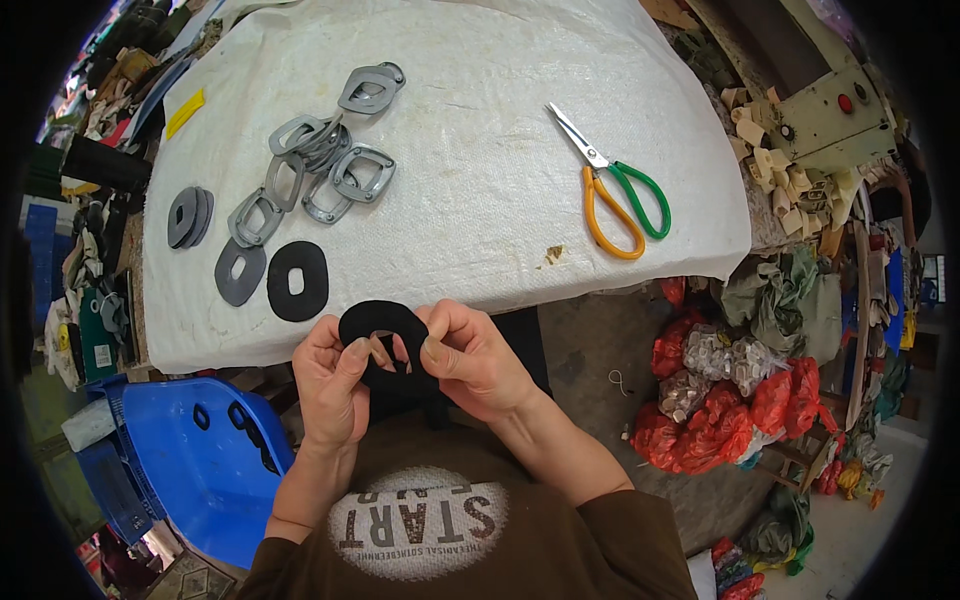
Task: The recorder assembles small black and silver shoe components by inserting metal frames into foam pads and trimming materials.
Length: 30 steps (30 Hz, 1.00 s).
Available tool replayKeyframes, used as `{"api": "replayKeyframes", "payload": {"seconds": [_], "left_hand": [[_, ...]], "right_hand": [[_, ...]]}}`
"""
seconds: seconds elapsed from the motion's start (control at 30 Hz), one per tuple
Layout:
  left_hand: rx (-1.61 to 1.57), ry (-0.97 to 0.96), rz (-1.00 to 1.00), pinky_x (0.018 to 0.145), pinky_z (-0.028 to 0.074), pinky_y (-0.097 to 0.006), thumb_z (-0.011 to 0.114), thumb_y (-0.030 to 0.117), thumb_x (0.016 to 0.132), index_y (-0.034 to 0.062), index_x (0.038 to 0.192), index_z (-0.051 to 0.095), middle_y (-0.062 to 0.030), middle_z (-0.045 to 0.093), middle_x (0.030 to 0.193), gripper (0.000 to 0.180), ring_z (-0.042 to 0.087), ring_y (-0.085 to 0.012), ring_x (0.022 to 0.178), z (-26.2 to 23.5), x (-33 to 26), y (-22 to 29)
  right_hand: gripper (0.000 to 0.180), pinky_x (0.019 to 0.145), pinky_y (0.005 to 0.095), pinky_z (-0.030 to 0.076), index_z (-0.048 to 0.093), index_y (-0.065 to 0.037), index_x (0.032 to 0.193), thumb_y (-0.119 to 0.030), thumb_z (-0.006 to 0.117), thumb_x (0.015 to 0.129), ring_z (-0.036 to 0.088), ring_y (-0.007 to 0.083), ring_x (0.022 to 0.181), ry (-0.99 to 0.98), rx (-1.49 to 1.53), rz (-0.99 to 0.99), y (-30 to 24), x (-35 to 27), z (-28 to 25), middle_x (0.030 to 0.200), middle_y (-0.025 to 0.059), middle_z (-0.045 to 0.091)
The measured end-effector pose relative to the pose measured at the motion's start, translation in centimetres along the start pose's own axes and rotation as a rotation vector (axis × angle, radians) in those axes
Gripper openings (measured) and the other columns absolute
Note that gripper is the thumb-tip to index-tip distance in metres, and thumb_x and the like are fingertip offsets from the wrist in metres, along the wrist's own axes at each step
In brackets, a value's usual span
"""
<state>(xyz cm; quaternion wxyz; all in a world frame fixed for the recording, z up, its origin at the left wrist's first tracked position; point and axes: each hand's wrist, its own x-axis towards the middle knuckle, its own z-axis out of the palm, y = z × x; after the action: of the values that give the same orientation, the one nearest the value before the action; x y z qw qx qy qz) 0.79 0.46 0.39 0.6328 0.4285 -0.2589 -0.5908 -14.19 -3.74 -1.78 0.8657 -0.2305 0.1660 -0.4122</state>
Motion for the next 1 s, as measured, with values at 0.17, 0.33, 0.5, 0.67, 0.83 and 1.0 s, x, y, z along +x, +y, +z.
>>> {"api": "replayKeyframes", "payload": {"seconds": [0.17, 0.33, 0.5, 0.67, 0.83, 1.0], "left_hand": [[-0.062, -0.076, -0.039, 0.063, 0.047, -0.024, 0.06, 0.008, 0.083, -0.0024, 0.085, 0.051, -0.0116, 0.06, 0.079, 0.014, 0.057, -0.0124, 0.068, -0.4, -0.1, -0.2], [-0.066, -0.107, -0.087, 0.056, 0.047, -0.025, 0.063, 0.016, 0.082, 0.0013, 0.082, 0.048, -0.0107, 0.058, 0.071, 0.021, 0.055, -0.0142, 0.059, 0.9, 0.1, 0.4], [-0.121, -0.172, -0.076, 0.057, 0.046, -0.025, 0.063, 0.014, 0.082, 0.0024, 0.084, 0.047, -0.0101, 0.057, 0.073, 0.02, 0.055, -0.0139, 0.063, 0.8, 0.0, -0.1], [-0.134, -0.097, -0.086, 0.063, 0.046, -0.024, 0.061, 0.012, 0.084, 0.0011, 0.086, 0.047, -0.0089, 0.057, 0.077, 0.018, 0.055, -0.0128, 0.067, 1.0, 0.2, -0.3], [0.006, -0.058, -0.013, 0.067, 0.045, -0.022, 0.058, 0.009, 0.085, -0.0011, 0.088, 0.048, -0.0084, 0.059, 0.08, 0.015, 0.055, -0.0102, 0.07, -0.2, 0.2, -0.5], [0.108, -0.015, -0.005, 0.067, 0.045, -0.02, 0.058, 0.009, 0.085, -0.0012, 0.088, 0.048, -0.007, 0.058, 0.079, 0.014, 0.054, -0.0081, 0.07, -0.1, 0.1, -0.3]], "right_hand": [[0.022, 0.067, 0.0273, 0.036, 0.05, -0.007, 0.074, -0.019, 0.069, 0.077, 0.047, 0.0133, 0.075, -0.121, 0.043, -0.044, 0.2, 0.4, 0.8, 0.082, 0.0056, 0.055], [0.025, 0.071, 0.0286, 0.037, 0.05, -0.007, 0.075, -0.022, 0.07, 0.076, 0.047, 0.0155, 0.076, -0.185, -0.042, -0.122, 0.4, 0.1, 1.1, 0.081, 0.0067, 0.054], [0.023, 0.068, 0.027, 0.04, 0.049, -0.006, 0.085, -0.023, 0.064, 0.082, 0.048, 0.014, 0.076, -0.132, -0.129, -0.206, 0.8, -0.1, 1.4, 0.081, 0.0066, 0.054], [0.019, 0.071, 0.0257, 0.044, 0.049, 0.0, 0.101, -0.016, 0.048, 0.092, 0.053, 0.0109, 0.08, 0.119, -0.348, -0.234, 0.5, -0.8, 1.3, 0.089, 0.0066, 0.055], [0.016, 0.073, 0.0231, 0.043, 0.05, 0.001, 0.098, -0.014, 0.047, 0.092, 0.054, 0.0096, 0.08, 0.134, -0.444, -0.231, -0.8, -0.9, 1.3, 0.089, 0.0058, 0.055], [0.018, 0.072, 0.0228, 0.042, 0.048, -0.001, 0.091, -0.019, 0.049, 0.092, 0.052, 0.0092, 0.075, 0.133, -0.593, -0.351, -0.4, -0.4, 1.3, 0.086, 0.0049, 0.054]]}}
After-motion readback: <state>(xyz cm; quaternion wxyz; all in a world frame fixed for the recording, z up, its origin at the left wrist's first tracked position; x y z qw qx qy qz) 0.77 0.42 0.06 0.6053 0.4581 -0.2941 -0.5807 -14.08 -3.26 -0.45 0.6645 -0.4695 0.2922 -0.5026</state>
